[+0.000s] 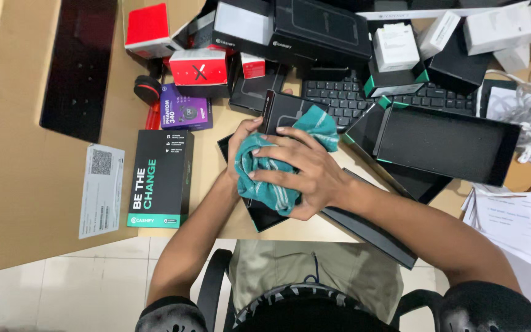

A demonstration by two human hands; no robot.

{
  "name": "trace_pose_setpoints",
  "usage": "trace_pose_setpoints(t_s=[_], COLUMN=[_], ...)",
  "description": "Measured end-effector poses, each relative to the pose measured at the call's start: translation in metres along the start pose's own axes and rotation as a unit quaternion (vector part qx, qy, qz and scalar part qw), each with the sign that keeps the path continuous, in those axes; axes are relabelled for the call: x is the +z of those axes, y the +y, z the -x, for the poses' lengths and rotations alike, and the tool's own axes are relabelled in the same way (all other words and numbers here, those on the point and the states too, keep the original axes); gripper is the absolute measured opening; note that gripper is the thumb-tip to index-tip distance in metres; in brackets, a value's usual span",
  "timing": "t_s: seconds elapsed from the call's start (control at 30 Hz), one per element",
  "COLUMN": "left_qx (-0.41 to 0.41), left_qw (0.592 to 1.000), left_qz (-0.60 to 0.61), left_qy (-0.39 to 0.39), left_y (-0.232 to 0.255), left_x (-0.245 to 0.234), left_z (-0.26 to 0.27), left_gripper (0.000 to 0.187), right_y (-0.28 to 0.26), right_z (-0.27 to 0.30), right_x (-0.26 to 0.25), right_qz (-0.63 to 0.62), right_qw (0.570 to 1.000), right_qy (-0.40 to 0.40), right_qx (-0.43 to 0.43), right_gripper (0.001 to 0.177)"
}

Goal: The person wipes the exterior of black rectangular boxes and a smaller smartphone box using a cloth, then places them into an open larger box on a desk.

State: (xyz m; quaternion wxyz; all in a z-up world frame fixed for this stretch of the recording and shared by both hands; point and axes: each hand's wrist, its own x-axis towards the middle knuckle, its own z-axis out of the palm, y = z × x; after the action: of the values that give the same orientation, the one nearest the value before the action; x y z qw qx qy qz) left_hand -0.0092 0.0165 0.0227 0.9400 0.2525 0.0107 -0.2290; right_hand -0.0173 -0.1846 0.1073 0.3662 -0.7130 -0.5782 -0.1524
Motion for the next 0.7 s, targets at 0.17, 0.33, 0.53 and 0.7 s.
trace_pose_setpoints(t_s=[0.17, 0.33, 0.53, 0.7], left_qx=[0.098, 0.020, 0.050, -0.016], left_qw=[0.991, 0.997, 0.991, 0.996], left_qz=[-0.038, -0.022, -0.058, 0.020], left_qy=[0.077, 0.067, 0.108, 0.087], left_y=[-0.005, -0.005, -0.015, -0.008], left_x=[-0.014, 0.003, -0.020, -0.016], left_z=[-0.017, -0.003, -0.006, -0.001], left_gripper=[0.037, 0.044, 0.044, 0.049], right_y=[0.024, 0.046, 0.033, 0.021], right_z=[-0.002, 0.008, 0.003, -0.004], right_x=[-0.012, -0.017, -0.003, -0.005], right_qz=[0.053, 0.068, 0.013, -0.037], right_qw=[0.994, 0.968, 0.991, 0.998], right_qy=[0.078, 0.170, 0.116, 0.012], right_qx=[0.051, 0.173, 0.058, 0.051], right_gripper=[0.060, 0.056, 0.058, 0.052])
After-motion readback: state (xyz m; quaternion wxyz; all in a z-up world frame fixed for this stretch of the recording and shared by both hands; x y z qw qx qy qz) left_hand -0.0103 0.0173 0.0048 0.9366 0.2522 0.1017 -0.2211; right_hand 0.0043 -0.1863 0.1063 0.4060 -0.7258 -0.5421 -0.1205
